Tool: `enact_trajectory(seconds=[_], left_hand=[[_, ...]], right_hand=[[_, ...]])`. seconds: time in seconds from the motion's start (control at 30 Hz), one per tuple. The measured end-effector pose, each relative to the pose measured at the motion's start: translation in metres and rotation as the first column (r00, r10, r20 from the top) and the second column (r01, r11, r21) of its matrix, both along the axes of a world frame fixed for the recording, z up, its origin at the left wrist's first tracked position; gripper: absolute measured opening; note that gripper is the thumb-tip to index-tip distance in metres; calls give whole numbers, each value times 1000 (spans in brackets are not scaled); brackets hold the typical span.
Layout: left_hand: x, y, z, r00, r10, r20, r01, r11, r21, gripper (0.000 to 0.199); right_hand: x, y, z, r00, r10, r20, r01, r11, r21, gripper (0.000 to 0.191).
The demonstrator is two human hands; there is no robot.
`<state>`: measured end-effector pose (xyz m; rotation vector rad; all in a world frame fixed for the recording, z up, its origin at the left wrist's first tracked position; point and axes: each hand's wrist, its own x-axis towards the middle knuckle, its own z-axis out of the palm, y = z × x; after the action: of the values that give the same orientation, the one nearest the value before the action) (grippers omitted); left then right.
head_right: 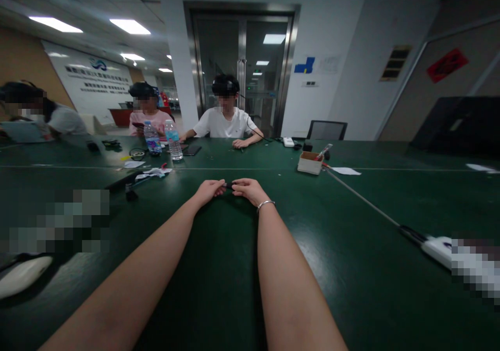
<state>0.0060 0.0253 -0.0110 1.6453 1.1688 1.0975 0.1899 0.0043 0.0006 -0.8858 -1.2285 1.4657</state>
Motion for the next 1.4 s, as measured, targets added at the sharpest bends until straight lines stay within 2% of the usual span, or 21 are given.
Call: enact_trajectory(seconds=[0.23,0.6,0.83,0.93,1.07,1.2,1.4], left_hand=[[2,0,2,999,32,10,-32,999,-15,45],[0,0,2,983,116,-139,-114,993,25,53],[1,-4,3,999,1,-50,0,1000,22,41],[1,-6,3,999,-13,-48,15,999,31,34],[1,-7,1,999,-17,-31,18,998,63,25],[2,-7,2,1000,-27,-9,28,993,117,27],[6,-11,1,1000,2,-14,-1,993,122,28]], right_hand=[[1,3,-3,1000,14,9,-14,1000,27,28],[1,1,-4,1000,22,-5,-22,999,41,31],[-2,-1,2,1000,-2,-4,2,999,-34,12],[-3,-2,4,1000,-16,-18,15,999,-38,7],[-4,-3,5,1000,-29,-4,29,999,-33,5],[-4,-3,5,1000,-18,9,18,1000,-22,4],[-5,-2,5,999,-16,32,17,999,-36,8]])
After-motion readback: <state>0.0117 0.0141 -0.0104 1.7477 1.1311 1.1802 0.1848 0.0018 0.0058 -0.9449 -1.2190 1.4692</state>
